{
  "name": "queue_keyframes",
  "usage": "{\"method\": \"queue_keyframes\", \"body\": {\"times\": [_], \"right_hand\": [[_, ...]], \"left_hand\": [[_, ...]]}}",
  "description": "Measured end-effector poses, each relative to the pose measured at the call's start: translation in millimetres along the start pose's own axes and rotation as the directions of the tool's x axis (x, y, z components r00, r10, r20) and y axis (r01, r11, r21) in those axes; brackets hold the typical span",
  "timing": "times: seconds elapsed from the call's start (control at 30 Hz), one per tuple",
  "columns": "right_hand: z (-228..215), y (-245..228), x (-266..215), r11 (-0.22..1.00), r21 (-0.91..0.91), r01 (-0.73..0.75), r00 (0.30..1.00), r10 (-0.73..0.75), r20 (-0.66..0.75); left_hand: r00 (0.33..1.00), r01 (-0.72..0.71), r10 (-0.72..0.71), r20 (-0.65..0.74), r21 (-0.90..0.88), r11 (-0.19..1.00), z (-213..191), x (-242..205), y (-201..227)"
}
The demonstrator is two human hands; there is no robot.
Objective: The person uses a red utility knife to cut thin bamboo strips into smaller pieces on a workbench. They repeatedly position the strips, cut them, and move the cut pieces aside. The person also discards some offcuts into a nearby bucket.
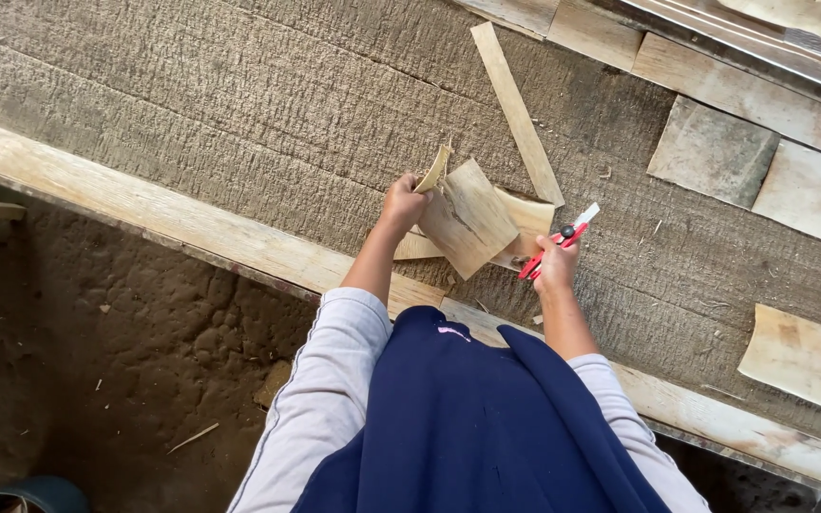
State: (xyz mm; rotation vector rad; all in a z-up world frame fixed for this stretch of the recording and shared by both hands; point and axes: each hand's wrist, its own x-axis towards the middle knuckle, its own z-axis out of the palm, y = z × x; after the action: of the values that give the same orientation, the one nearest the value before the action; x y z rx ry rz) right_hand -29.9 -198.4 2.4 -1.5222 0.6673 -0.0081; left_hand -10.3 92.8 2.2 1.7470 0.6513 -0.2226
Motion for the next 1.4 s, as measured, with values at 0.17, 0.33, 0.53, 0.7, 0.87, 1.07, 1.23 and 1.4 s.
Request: {"method": "queue_keyframes", "body": {"times": [0.17,0.33,0.53,0.7,0.87,1.07,1.23,1.4], "right_hand": [[-10,10,25,0.996,-0.024,0.085,0.994,-0.086,-0.072],[-7,16,37,0.997,-0.003,0.071,0.993,-0.071,-0.097],[-7,1,38,0.997,0.065,-0.049,0.993,0.056,-0.102],[7,-56,-18,0.983,0.048,-0.175,0.984,0.173,0.039],[-39,26,48,0.975,-0.010,-0.222,0.940,0.216,0.264],[-30,-22,23,0.972,-0.074,-0.222,0.885,0.233,0.402],[-23,-15,19,0.973,-0.033,-0.227,0.909,0.224,0.352],[-26,14,43,0.975,-0.053,-0.217,0.917,0.222,0.332]], "left_hand": [[0.988,0.012,-0.035,-0.151,-0.152,0.988,11,-1,-2],[0.951,-0.012,-0.050,-0.306,-0.198,0.980,16,6,1],[0.937,-0.016,-0.144,-0.318,-0.451,0.893,22,20,3],[0.980,0.200,-0.188,0.070,-0.407,0.891,57,26,-48],[0.962,0.009,-0.065,0.264,0.208,0.978,73,-5,-27],[0.887,-0.029,-0.114,0.448,0.299,0.954,45,-33,51],[0.990,-0.124,0.074,0.118,0.509,0.852,47,34,-38],[0.991,-0.073,0.128,0.030,0.933,0.353,12,-6,-56]]}}
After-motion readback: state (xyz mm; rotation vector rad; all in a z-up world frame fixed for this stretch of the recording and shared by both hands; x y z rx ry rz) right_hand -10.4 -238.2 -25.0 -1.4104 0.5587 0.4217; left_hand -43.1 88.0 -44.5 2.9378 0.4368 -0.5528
